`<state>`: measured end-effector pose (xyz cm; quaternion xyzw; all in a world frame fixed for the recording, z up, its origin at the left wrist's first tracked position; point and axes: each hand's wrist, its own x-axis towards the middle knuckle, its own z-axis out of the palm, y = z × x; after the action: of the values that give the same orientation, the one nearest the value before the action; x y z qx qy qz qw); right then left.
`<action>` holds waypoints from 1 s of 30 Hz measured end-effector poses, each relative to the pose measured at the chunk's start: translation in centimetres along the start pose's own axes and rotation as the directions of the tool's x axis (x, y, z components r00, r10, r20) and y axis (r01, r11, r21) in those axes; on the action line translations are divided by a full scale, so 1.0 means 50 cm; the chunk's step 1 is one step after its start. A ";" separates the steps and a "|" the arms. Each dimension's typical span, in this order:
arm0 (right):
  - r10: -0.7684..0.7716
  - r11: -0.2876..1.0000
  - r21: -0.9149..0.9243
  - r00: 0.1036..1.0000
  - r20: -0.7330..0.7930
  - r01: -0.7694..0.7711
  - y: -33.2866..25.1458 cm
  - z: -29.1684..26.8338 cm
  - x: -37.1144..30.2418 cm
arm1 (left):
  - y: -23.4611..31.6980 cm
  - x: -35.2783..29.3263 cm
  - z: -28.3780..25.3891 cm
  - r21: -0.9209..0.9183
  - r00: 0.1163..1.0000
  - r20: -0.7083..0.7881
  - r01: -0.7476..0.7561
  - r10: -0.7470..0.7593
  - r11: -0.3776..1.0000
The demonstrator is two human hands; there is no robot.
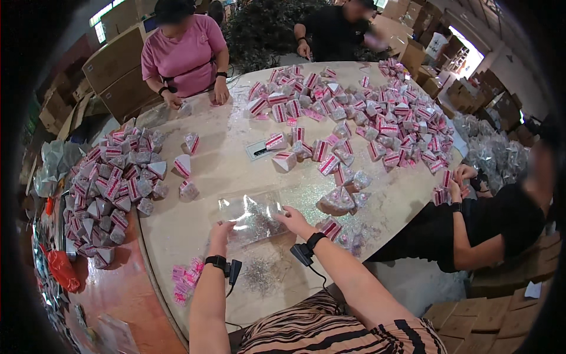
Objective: The person places small pink labels onto triangular packages of white material on a table. They then pick up the labeled packages and place them into a larger pile of finished items. The task is performed by hand in a repetitive manner.
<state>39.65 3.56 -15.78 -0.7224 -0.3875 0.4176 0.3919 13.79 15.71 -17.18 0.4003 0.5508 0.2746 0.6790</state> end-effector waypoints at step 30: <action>-0.140 0.709 -0.699 0.990 -0.008 0.095 -0.123 -0.132 -0.090 | 0.066 -0.177 -0.293 -0.442 0.985 -0.148 0.017 -0.092 0.897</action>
<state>42.64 0.37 -6.69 -0.8028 -0.5492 0.1934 0.1288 -2.33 13.79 -10.80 0.1971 0.5400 0.4049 0.7111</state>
